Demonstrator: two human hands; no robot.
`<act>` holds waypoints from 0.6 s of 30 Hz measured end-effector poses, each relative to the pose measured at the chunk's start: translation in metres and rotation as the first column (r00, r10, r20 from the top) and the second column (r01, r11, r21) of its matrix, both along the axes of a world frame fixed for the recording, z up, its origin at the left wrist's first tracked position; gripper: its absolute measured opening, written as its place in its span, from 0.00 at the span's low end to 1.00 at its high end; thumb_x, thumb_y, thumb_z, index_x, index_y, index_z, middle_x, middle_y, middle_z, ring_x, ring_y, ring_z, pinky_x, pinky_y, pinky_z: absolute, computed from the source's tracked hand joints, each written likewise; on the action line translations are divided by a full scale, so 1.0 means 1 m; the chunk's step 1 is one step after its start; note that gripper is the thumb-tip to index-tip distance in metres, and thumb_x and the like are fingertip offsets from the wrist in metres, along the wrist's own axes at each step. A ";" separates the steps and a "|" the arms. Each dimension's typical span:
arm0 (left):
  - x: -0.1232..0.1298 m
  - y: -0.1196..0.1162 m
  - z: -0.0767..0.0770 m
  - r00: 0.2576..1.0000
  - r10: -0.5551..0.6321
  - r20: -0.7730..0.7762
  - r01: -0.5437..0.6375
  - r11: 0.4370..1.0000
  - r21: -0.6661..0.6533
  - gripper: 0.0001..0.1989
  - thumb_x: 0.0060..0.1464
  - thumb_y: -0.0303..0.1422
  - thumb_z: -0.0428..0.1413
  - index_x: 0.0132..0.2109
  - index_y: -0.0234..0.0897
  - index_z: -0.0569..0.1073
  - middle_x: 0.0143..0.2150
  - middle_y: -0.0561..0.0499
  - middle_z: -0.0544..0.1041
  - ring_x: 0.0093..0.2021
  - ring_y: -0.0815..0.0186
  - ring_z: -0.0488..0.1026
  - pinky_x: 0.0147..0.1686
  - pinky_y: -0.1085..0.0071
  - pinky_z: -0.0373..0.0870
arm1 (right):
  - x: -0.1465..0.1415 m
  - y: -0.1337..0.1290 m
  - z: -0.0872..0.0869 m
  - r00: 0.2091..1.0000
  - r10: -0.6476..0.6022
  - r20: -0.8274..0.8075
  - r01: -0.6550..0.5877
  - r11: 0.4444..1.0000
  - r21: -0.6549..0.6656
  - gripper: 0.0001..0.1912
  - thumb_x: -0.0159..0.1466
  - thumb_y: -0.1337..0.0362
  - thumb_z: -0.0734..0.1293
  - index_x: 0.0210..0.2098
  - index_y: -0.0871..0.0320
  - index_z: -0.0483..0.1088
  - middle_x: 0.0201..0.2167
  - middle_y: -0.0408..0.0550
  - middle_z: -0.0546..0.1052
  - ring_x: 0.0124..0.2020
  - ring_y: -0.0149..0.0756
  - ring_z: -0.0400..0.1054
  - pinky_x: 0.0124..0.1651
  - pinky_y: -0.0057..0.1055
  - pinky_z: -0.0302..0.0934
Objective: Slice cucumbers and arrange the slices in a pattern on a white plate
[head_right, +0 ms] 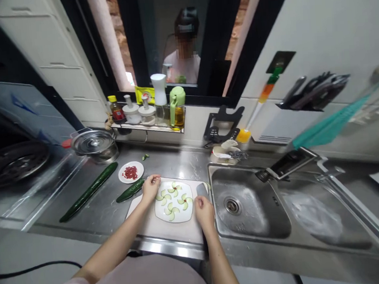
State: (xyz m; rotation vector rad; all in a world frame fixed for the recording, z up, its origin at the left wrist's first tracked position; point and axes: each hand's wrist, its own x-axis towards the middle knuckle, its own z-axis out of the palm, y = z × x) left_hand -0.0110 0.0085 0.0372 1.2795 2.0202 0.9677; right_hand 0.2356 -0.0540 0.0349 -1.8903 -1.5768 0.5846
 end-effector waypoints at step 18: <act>-0.142 0.067 -0.009 0.818 -0.215 -0.533 0.078 0.960 -0.267 0.13 0.55 0.34 0.51 0.42 0.44 0.78 0.48 0.45 0.77 0.52 0.54 0.68 0.50 0.59 0.59 | -0.013 -0.007 0.005 0.996 0.051 -0.071 -0.049 0.998 0.028 0.26 0.56 0.42 0.58 0.29 0.58 0.73 0.17 0.45 0.69 0.21 0.38 0.64 0.27 0.30 0.58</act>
